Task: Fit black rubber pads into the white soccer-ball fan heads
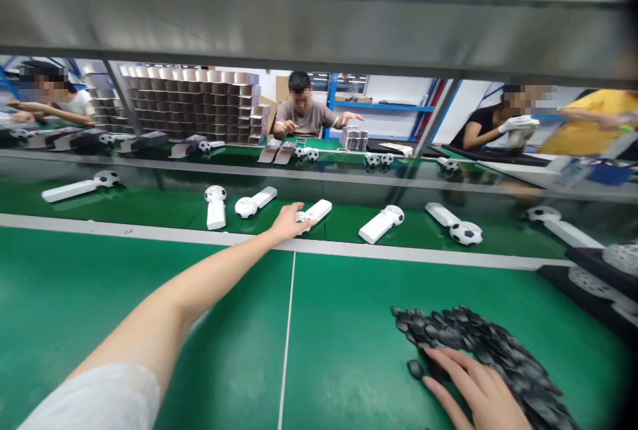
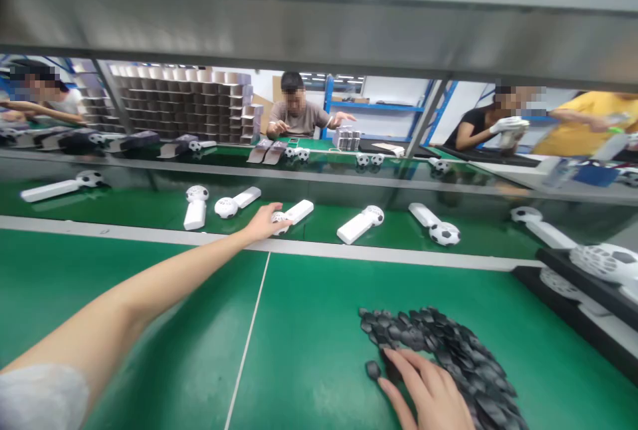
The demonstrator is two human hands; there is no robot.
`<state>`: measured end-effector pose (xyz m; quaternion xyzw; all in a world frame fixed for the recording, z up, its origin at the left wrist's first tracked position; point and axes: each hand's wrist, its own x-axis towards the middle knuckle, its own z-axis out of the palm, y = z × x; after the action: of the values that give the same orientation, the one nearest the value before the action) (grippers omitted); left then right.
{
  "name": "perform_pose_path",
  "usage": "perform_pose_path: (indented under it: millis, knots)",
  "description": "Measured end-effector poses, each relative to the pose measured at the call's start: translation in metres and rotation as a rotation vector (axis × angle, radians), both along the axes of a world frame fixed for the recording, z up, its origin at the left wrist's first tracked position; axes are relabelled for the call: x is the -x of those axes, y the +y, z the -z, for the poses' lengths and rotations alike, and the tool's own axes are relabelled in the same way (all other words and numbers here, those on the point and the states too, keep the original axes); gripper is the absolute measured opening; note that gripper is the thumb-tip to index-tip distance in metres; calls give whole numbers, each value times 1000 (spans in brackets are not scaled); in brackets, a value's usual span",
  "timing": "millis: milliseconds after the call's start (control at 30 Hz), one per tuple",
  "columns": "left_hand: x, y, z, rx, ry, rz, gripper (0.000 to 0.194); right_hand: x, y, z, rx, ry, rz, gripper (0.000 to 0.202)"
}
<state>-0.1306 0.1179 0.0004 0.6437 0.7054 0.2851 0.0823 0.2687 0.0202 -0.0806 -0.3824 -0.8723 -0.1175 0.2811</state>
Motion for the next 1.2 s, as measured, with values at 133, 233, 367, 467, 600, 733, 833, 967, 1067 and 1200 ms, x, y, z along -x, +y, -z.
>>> perform_pose_path:
  millis: [133,233,367,467,600,733,833,967,1067,1200]
  knots:
    - [47,-4,-16,-8,177,-64,53,-6,4,3,57,26,26,37]
    - [82,-13,-23,115,286,-150,43,-10,6,6,107,36,19,35]
    - [90,-28,-23,237,378,-123,32,-5,1,-4,120,98,22,32]
    - [64,-45,-24,253,418,-66,36,3,-8,-15,130,167,36,27]
    - [12,-85,-27,279,418,82,45,14,-22,-26,252,275,62,21]
    - [-42,-124,-31,360,320,428,70,22,-29,-36,394,369,61,23]
    - [-77,-134,-31,320,348,677,56,24,-31,-44,427,411,2,22]
    - [-111,-132,-20,247,353,846,50,26,-36,-52,417,471,-49,18]
    - [-124,-136,-10,244,377,815,46,29,-40,-59,466,473,-74,15]
    - [-125,-150,-2,283,395,669,50,37,-48,-66,518,400,-126,21]
